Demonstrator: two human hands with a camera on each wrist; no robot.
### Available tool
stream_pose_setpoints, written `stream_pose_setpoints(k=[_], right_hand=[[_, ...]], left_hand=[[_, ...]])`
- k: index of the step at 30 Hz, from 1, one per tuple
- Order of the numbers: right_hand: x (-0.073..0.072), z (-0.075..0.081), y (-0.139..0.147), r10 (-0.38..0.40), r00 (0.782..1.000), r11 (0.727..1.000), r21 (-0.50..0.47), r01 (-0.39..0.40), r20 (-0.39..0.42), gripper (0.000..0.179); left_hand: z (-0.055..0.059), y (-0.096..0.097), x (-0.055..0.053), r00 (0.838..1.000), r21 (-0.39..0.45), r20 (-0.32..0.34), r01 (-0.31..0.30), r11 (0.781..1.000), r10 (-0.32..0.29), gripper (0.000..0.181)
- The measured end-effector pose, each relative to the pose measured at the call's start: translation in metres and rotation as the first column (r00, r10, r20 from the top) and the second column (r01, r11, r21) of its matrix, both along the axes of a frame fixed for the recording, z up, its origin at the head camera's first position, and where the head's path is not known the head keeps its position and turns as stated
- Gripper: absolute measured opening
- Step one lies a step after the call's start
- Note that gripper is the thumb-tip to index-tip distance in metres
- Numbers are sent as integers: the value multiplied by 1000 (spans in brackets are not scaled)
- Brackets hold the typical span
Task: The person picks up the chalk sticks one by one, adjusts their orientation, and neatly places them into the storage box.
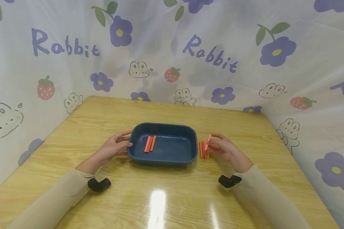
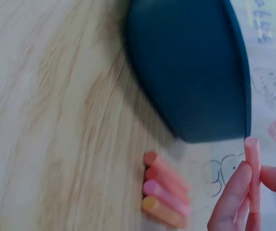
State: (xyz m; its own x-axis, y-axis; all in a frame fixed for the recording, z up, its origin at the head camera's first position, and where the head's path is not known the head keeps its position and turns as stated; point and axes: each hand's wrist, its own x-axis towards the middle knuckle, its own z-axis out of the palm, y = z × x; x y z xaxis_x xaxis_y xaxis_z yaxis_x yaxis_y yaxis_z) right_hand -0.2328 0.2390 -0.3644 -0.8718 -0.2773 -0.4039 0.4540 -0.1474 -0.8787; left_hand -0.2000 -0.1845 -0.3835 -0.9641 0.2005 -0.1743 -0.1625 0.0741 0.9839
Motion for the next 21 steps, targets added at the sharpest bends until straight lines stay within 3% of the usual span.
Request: stream_pose_setpoints(k=[12, 21], right_hand=[[-6, 19, -17, 5, 1000, 998, -61, -3, 26, 71], [-15, 34, -34, 57, 998, 998, -12, -57, -12, 71]], left_hand=[[0, 0, 0, 1000, -10, -9, 2, 1000, -2, 64], [-1, 1, 0, 1000, -6, -17, 5, 1000, -5, 63]])
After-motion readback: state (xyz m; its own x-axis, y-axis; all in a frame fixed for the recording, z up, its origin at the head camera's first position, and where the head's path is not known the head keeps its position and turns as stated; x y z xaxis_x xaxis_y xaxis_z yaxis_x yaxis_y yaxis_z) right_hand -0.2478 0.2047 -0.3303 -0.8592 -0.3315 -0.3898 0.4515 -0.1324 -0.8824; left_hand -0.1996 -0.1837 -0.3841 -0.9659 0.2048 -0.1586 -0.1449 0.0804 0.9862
